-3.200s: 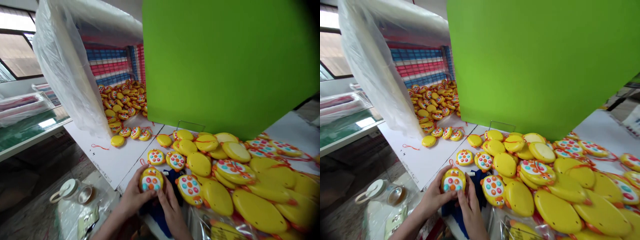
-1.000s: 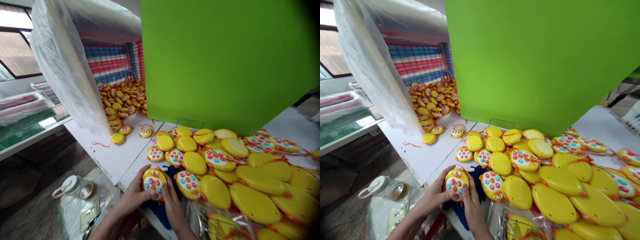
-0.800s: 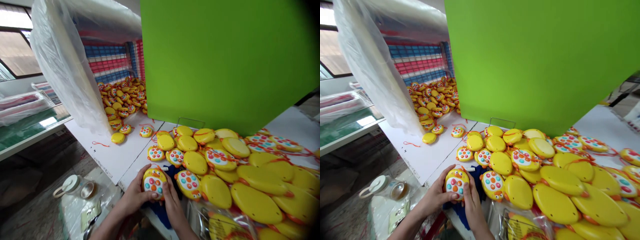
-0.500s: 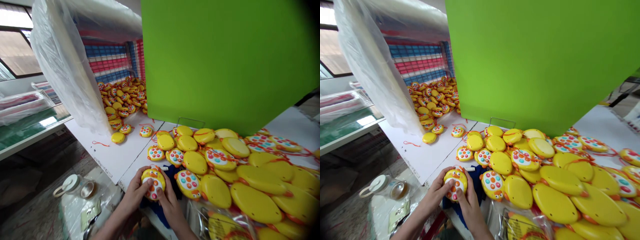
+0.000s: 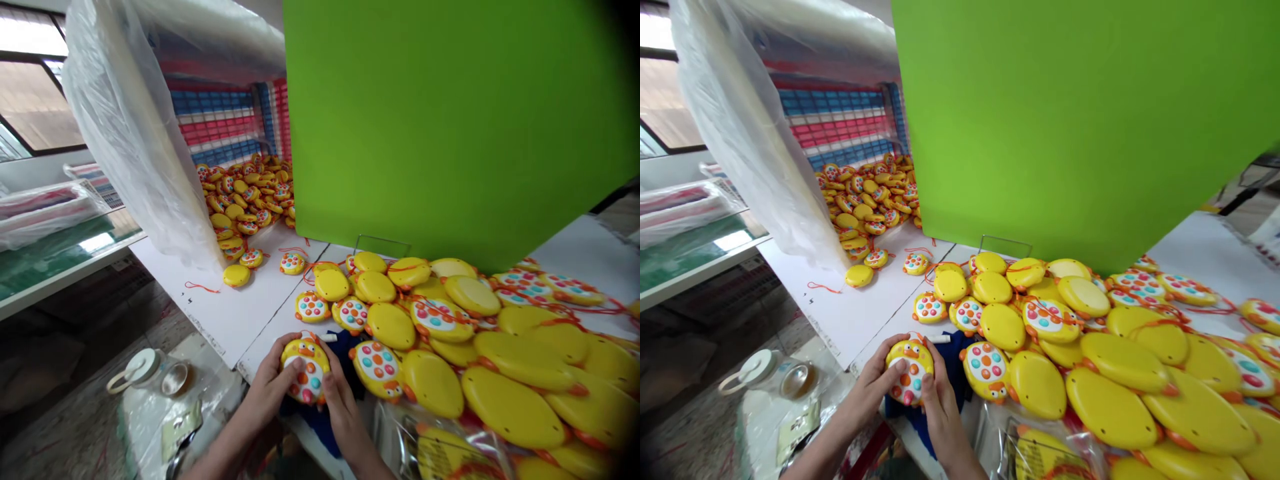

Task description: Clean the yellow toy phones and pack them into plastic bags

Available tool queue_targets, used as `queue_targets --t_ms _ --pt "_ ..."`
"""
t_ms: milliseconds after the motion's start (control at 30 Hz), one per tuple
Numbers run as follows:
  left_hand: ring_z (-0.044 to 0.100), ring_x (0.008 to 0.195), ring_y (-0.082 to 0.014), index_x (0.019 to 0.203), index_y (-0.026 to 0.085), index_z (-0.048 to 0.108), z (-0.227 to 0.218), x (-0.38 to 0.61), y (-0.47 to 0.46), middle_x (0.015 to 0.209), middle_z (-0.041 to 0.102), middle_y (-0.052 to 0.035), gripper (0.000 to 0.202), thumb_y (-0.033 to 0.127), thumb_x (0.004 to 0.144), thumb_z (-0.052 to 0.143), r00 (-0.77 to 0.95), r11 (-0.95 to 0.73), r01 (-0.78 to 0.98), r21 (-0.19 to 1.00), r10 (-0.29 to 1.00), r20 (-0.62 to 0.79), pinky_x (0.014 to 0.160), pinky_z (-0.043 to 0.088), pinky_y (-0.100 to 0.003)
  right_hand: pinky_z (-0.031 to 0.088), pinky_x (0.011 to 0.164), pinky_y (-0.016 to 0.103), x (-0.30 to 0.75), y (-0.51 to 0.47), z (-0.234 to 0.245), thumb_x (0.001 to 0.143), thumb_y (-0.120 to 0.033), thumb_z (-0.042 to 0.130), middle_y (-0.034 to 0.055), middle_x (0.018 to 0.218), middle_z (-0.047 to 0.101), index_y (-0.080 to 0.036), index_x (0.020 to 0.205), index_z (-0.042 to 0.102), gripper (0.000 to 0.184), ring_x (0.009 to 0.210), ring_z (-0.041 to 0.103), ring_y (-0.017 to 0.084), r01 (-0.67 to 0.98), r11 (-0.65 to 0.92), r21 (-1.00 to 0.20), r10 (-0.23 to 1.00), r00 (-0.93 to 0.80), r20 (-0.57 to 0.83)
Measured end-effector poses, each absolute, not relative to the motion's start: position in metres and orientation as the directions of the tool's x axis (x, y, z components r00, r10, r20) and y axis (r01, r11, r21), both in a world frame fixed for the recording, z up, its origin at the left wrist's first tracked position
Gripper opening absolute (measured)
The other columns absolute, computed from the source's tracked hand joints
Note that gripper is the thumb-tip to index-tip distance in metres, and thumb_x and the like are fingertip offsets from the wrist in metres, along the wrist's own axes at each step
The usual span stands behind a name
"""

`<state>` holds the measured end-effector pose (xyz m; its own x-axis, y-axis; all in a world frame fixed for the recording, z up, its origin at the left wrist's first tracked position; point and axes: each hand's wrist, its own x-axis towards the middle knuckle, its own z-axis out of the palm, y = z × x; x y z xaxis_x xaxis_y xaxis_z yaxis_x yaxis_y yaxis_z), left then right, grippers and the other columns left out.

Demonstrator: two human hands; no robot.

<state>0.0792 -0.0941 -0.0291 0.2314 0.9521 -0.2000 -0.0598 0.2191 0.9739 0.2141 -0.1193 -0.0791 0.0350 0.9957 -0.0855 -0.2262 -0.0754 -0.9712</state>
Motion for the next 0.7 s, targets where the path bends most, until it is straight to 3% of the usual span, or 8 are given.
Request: queue_targets --t_ms 67,167,300,367,433,500,600,700 --pt "0.06 0.086 -0.0199 0.123 0.021 0.047 -0.0303 0.0799 -0.0936 0.103 0.062 -0.0053 0.048 0.045 0.083 0.058 0.184 0.218 -0.052 0.974 0.961 -0.205 0.076 0.051 -0.031 0.041 0.103 0.035 0.2134 -0.1185 -0.0778 0.084 -0.054 0.054 0.0075 0.142 0.046 -0.025 0.141 0.037 0.066 0.13 0.042 0.026 -0.236 -0.034 -0.971 0.999 -0.022 -0.03" --pt "0.06 0.094 -0.0221 0.126 0.022 0.045 -0.0307 0.0796 -0.0941 0.11 0.061 -0.0068 0.053 0.048 0.082 0.059 0.206 0.232 -0.12 0.965 0.957 -0.204 0.082 0.049 -0.035 0.046 0.098 0.036 0.2124 -0.1158 -0.0746 0.077 -0.043 0.067 0.0113 0.144 0.043 -0.023 0.144 0.027 0.08 0.124 0.049 0.027 -0.246 -0.013 -0.969 0.997 -0.074 0.005" --pt "0.055 0.111 -0.0242 0.135 0.026 0.038 -0.0296 0.0763 -0.0948 0.127 0.055 -0.0071 0.062 0.056 0.083 0.053 0.295 0.231 -0.197 0.953 0.941 -0.168 0.099 0.041 -0.039 0.045 0.1 0.034 0.2125 -0.1134 -0.0715 0.082 -0.036 0.063 0.0111 0.147 0.038 -0.023 0.145 0.023 0.075 0.125 0.049 0.025 -0.213 -0.027 -0.977 0.999 -0.045 -0.018" --pt "0.053 0.114 -0.0241 0.137 0.027 0.036 -0.0299 0.0752 -0.0943 0.13 0.053 -0.0067 0.066 0.055 0.081 0.057 0.317 0.215 -0.194 0.957 0.937 -0.146 0.1 0.04 -0.038 0.045 0.1 0.033 0.2133 -0.1133 -0.0708 0.082 -0.036 0.063 0.01 0.147 0.038 -0.023 0.144 0.024 0.075 0.125 0.048 0.024 -0.213 -0.026 -0.977 0.999 -0.036 -0.018" --pt "0.056 0.107 -0.0232 0.136 0.026 0.036 -0.0309 0.075 -0.0936 0.126 0.055 -0.0073 0.067 0.052 0.08 0.061 0.318 0.207 -0.159 0.965 0.936 -0.149 0.092 0.046 -0.035 0.049 0.094 0.032 0.2144 -0.1137 -0.0705 0.08 -0.039 0.065 0.0102 0.14 0.047 -0.023 0.143 0.029 0.074 0.118 0.054 0.025 -0.212 -0.031 -0.977 0.999 -0.02 -0.028" --pt "0.062 0.088 -0.02 0.137 0.024 0.035 -0.0321 0.0749 -0.0932 0.118 0.059 -0.0082 0.066 0.051 0.082 0.059 0.332 0.219 -0.115 0.969 0.928 -0.171 0.077 0.051 -0.033 0.056 0.076 0.031 0.2154 -0.1142 -0.0702 0.08 -0.044 0.063 0.0096 0.119 0.063 -0.021 0.137 0.04 0.065 0.093 0.066 0.024 -0.205 -0.067 -0.976 0.998 0.004 -0.069" --pt "0.061 0.069 -0.0159 0.141 0.022 0.028 -0.0323 0.0743 -0.0944 0.105 0.062 -0.0081 0.069 0.052 0.085 0.054 0.408 0.232 -0.084 0.969 0.895 -0.179 0.067 0.052 -0.032 0.051 0.047 0.027 0.216 -0.1147 -0.0693 0.082 -0.052 0.055 0.0048 0.083 0.07 -0.02 0.121 0.055 0.05 0.055 0.061 0.018 -0.183 -0.14 -0.973 0.99 0.004 -0.143" --pt "0.062 0.079 -0.0186 0.144 0.021 0.02 -0.0294 0.0762 -0.0972 0.11 0.06 -0.0093 0.091 0.047 0.072 0.071 0.446 0.234 -0.093 0.968 0.879 -0.17 0.074 0.052 -0.033 0.054 0.059 0.027 0.2161 -0.1148 -0.0699 0.081 -0.052 0.057 0.0042 0.088 0.07 -0.022 0.115 0.059 0.045 0.069 0.065 0.02 -0.169 -0.121 -0.978 0.988 0.072 -0.135"
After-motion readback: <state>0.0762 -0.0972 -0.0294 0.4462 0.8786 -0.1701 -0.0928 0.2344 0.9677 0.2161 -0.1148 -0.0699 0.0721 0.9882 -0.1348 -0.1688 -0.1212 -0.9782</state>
